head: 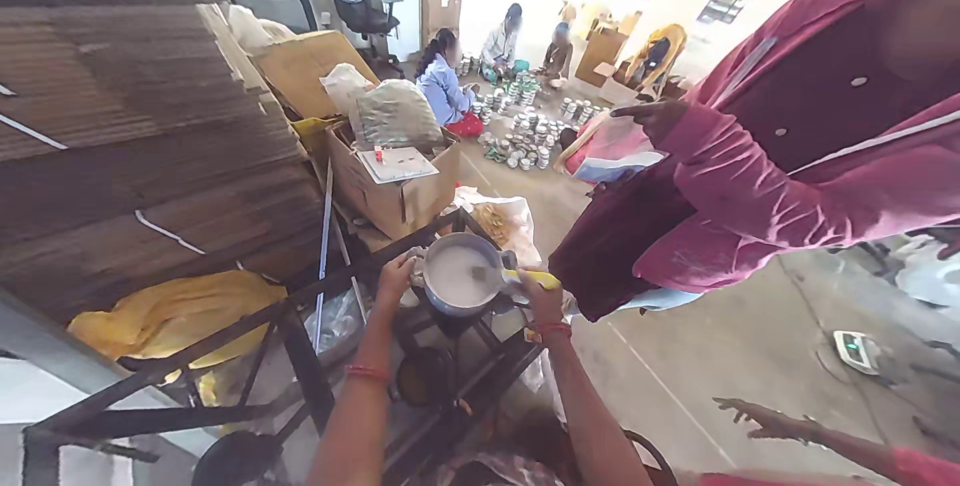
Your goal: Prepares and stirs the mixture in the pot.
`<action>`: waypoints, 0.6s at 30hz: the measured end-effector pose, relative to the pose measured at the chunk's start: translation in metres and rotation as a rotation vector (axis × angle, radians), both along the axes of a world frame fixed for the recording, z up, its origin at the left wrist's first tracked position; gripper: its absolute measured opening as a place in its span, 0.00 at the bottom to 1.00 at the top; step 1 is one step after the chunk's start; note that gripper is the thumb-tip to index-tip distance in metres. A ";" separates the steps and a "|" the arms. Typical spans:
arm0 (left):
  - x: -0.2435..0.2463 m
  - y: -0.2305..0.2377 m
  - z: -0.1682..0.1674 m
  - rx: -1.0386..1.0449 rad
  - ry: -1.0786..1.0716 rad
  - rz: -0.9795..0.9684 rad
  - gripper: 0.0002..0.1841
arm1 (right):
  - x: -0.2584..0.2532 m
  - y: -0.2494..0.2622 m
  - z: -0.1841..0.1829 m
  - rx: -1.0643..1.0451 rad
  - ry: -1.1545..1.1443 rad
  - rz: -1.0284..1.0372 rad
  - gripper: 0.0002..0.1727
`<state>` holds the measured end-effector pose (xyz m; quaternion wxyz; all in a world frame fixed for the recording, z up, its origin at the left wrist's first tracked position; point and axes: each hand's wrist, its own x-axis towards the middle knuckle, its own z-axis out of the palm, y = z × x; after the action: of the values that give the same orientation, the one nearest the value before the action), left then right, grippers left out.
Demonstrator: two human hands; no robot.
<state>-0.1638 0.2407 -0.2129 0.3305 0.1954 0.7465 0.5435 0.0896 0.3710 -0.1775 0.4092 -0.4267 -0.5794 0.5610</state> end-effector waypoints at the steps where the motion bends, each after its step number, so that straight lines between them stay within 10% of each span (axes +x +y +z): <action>1: 0.000 0.000 -0.001 -0.005 0.009 -0.002 0.20 | -0.005 -0.001 -0.004 0.003 0.012 0.027 0.09; 18: -0.002 -0.009 0.011 -0.169 0.141 -0.058 0.20 | 0.012 -0.006 0.021 -0.124 -0.032 0.160 0.09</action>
<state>-0.1660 0.2316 -0.2022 0.3078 0.2262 0.8050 0.4539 0.1020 0.3647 -0.1562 0.3267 -0.4126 -0.5824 0.6196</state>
